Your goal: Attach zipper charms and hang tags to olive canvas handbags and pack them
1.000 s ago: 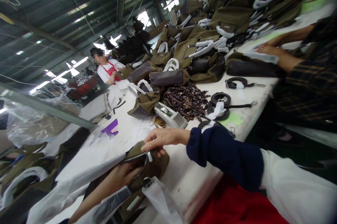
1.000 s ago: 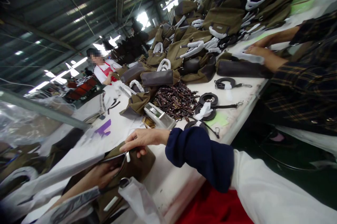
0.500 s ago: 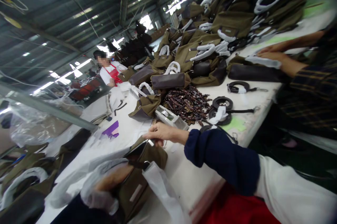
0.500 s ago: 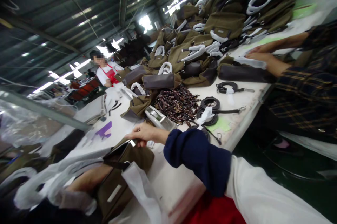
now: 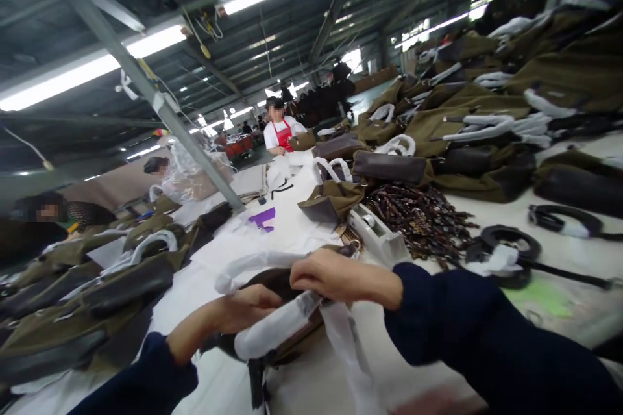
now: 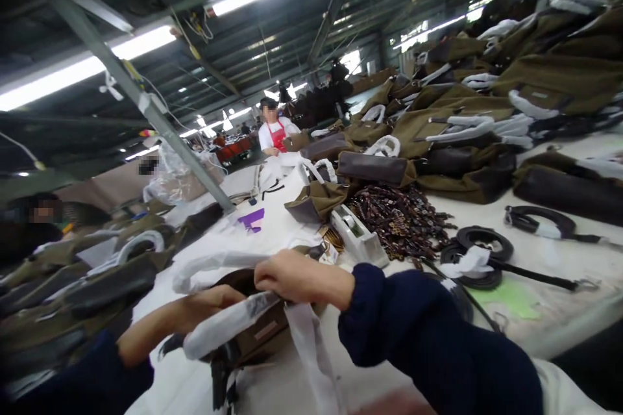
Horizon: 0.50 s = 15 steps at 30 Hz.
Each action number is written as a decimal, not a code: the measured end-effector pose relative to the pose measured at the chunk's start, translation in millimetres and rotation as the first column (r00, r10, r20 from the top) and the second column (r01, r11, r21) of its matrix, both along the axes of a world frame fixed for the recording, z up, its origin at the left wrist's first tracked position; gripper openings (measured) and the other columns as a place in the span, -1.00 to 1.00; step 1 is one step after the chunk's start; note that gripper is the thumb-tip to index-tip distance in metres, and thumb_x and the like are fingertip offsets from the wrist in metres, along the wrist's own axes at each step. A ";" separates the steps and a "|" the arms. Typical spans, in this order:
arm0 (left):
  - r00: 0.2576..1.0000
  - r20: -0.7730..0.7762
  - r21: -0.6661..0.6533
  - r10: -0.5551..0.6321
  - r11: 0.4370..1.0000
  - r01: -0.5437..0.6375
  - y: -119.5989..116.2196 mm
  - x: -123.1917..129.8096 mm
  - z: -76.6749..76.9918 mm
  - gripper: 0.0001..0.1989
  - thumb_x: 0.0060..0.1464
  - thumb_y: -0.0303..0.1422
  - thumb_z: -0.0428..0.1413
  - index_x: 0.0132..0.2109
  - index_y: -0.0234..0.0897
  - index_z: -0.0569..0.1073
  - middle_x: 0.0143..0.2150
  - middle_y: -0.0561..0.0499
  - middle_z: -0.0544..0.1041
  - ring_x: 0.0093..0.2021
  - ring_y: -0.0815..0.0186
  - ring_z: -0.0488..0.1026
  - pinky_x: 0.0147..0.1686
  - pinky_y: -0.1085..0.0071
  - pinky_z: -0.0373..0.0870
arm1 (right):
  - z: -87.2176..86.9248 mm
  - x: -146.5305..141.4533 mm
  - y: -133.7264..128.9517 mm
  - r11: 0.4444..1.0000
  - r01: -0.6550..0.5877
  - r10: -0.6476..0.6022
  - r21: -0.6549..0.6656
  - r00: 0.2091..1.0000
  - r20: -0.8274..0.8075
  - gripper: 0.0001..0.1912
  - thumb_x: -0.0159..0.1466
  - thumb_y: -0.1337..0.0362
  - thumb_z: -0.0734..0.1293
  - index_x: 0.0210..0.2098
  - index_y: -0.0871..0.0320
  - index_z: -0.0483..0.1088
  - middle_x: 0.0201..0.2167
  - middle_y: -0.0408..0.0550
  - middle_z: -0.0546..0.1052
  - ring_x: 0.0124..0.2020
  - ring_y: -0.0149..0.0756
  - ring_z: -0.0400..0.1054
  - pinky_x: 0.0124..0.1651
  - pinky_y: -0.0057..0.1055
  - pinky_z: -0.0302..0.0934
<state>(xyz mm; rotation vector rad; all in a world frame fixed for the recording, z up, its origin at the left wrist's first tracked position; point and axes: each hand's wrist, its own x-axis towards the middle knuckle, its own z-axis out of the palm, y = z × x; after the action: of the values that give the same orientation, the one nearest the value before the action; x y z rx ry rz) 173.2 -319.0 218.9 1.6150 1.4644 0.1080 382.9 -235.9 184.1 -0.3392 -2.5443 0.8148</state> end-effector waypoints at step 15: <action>0.985 -0.148 0.362 -0.093 0.921 0.142 -71.6 -11.7 -7.4 -0.75 0.26 -0.25 0.03 -0.38 -0.22 0.42 -0.45 0.12 0.42 -0.41 0.38 0.33 -0.38 0.47 0.16 | -33.3 -121.1 12.9 0.787 -0.386 0.586 -0.482 0.711 0.389 -0.72 -0.08 0.69 0.48 -0.51 0.20 0.56 -0.54 -0.27 0.53 -0.40 -0.44 0.38 -0.25 -0.63 0.20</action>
<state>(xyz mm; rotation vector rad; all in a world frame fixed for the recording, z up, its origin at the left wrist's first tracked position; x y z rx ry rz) 161.4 -390.6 211.5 2.0469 1.5037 0.2280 261.8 -223.0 150.7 0.0516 -3.0360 1.6182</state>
